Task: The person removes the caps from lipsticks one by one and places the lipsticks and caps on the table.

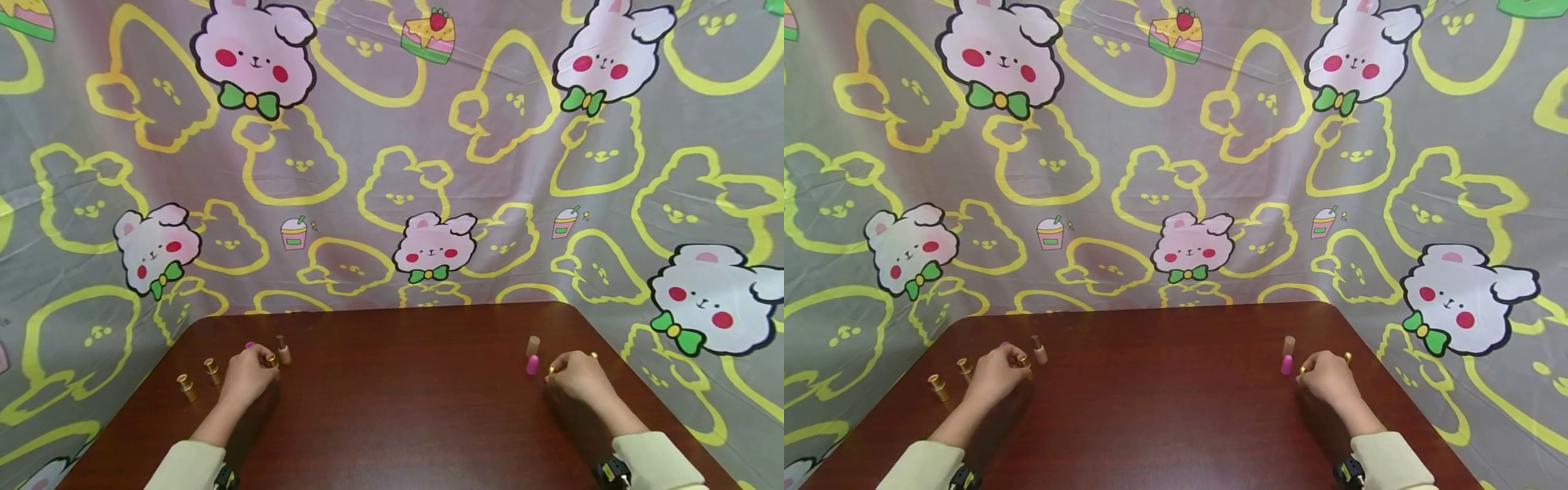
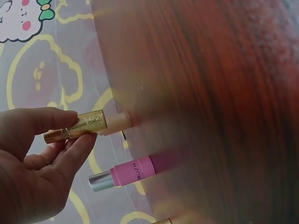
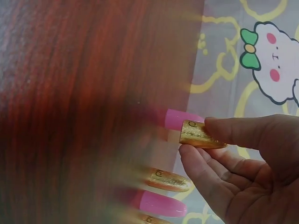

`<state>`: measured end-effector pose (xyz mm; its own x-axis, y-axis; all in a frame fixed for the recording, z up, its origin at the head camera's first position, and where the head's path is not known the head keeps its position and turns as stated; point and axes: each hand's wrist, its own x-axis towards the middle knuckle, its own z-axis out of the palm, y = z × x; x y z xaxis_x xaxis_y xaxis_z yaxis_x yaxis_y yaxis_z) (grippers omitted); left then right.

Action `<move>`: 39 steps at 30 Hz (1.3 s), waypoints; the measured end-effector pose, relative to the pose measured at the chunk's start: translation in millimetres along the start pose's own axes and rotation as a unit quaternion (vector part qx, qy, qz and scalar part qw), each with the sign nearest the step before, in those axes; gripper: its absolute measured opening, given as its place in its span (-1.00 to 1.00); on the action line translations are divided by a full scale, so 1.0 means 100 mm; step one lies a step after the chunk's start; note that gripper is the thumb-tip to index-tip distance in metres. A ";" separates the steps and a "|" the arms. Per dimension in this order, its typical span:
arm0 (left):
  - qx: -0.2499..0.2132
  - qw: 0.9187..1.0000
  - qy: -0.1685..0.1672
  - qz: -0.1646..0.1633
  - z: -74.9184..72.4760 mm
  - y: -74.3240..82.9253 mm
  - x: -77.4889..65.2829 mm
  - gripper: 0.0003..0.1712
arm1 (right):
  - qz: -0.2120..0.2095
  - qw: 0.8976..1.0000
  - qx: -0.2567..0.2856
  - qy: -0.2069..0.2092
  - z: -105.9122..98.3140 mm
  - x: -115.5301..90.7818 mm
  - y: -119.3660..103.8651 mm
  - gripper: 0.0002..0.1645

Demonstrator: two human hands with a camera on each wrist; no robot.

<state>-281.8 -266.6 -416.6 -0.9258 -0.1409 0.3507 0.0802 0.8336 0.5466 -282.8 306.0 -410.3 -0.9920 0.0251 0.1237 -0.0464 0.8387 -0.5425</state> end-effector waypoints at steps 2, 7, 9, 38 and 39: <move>0.005 1.000 -0.005 -0.001 0.01 -0.01 0.00 -0.76 | 0.000 1.000 0.000 -0.005 0.01 0.00 0.01 -0.83; 0.011 1.000 -0.013 -0.003 0.02 -0.01 -0.01 -0.73 | 0.003 1.000 -0.001 -0.011 0.05 -0.01 0.02 -0.77; 0.015 1.000 -0.018 -0.003 0.02 -0.01 -0.01 -0.73 | 0.005 1.000 -0.001 -0.015 0.06 -0.02 0.03 -0.75; 0.036 0.996 -0.078 -0.010 0.06 -0.02 -0.01 -0.72 | 0.007 0.999 -0.037 -0.033 0.14 -0.03 0.00 -0.75; 0.036 0.996 -0.079 -0.011 0.06 -0.02 -0.02 -0.71 | 0.008 0.999 -0.037 -0.034 0.14 -0.02 0.00 -0.76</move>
<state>-282.6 -265.3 -422.9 -0.9740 -0.0792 0.2122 0.0373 0.8681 0.4950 -282.0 298.3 -422.0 -0.9983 0.0031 0.0580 -0.0252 0.8768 -0.4803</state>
